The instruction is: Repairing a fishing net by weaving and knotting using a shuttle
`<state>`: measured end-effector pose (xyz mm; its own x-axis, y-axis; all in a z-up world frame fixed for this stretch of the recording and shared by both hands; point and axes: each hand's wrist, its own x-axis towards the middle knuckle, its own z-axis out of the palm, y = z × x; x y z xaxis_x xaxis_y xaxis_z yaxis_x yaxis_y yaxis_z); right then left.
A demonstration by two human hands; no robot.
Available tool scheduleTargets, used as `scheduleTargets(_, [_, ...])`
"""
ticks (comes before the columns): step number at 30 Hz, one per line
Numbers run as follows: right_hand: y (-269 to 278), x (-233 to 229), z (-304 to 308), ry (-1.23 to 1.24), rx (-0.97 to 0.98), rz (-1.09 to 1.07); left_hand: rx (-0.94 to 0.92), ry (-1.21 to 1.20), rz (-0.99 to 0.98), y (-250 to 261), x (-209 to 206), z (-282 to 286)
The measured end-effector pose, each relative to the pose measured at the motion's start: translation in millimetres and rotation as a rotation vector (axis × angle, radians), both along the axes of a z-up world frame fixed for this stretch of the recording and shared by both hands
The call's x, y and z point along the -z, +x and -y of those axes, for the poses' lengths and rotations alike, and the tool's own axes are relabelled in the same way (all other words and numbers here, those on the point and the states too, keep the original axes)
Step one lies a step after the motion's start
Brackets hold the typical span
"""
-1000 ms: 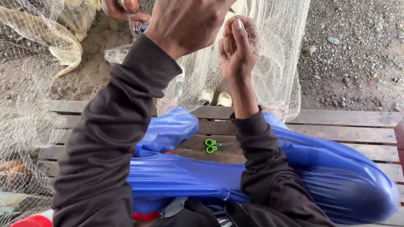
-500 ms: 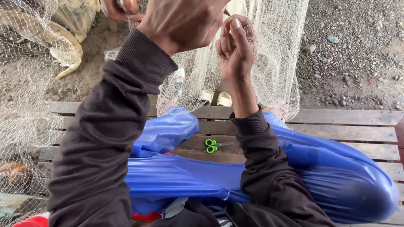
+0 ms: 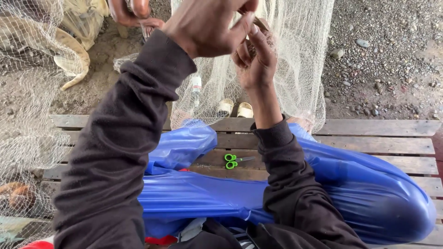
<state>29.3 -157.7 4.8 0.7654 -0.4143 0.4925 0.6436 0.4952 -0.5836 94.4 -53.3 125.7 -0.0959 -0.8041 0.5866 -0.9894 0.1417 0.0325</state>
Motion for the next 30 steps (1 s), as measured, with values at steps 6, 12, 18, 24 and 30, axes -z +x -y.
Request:
scheduleTargets(6, [4.4, 1.3, 0.0, 0.118, 0.203, -0.177, 0.060, -0.095, 0.136, -21.2, 12.8, 13.3])
scheduleTargets(12, [-1.0, -11.3, -1.3, -0.031, 0.045, 0.038, 0.009, -0.295, 0.477, -74.1, 58.6, 13.1])
scheduleTargets(18, [-0.9, -10.5, 2.1, -0.094, -0.099, 0.244, 0.079, -0.447, 0.498, -121.9, 51.1, -28.5])
scheduleTargets(24, [-1.6, -7.8, -0.5, -0.186, -0.067, 0.161, -0.037, -0.333, 0.155, -145.3, 73.0, -40.4])
scheduleTargets(30, [-1.3, 10.4, -4.1, -0.114, -0.072, 0.183, -0.101, -0.293, 0.159, -149.4, 102.2, -32.0])
